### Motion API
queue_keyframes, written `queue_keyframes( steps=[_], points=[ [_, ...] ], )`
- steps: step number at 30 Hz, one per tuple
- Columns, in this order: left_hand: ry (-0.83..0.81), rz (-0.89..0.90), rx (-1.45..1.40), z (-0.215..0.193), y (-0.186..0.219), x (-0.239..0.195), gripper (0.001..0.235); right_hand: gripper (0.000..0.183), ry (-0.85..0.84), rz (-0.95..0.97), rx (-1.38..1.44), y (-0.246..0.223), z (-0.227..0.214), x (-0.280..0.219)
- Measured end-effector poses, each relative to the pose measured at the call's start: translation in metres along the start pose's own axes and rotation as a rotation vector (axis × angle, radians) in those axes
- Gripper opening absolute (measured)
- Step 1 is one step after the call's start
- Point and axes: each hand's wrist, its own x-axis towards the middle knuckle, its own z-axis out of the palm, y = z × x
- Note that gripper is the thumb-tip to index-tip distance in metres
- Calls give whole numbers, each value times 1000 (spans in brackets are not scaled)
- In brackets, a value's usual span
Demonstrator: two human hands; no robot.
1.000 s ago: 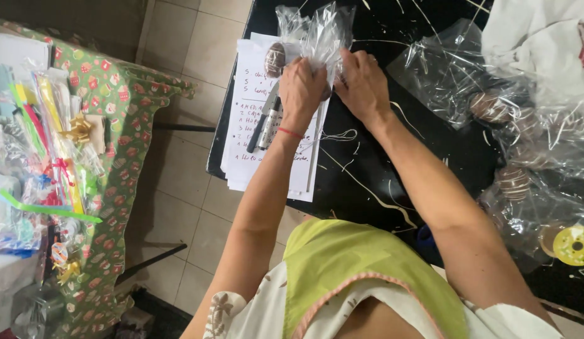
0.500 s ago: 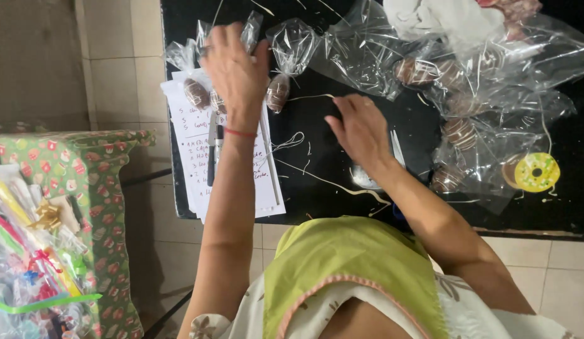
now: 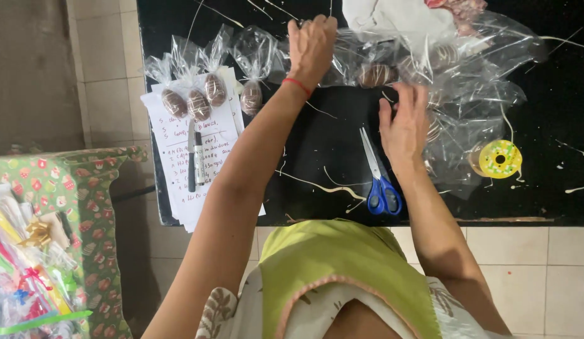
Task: The person places chocolate eggs into plastic bags, ties each bag with string, and cuts the excess string with scissors.
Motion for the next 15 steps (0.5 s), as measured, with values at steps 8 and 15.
queue_keyframes(
  steps=[8, 15],
  points=[
    [509, 34, -157, -40, 40, -20, 54, 101, -21, 251, -22, 57, -4, 47],
    [22, -9, -769, 79, 69, -43, 37, 16, -51, 143, 463, 52, -10, 86]
  ],
)
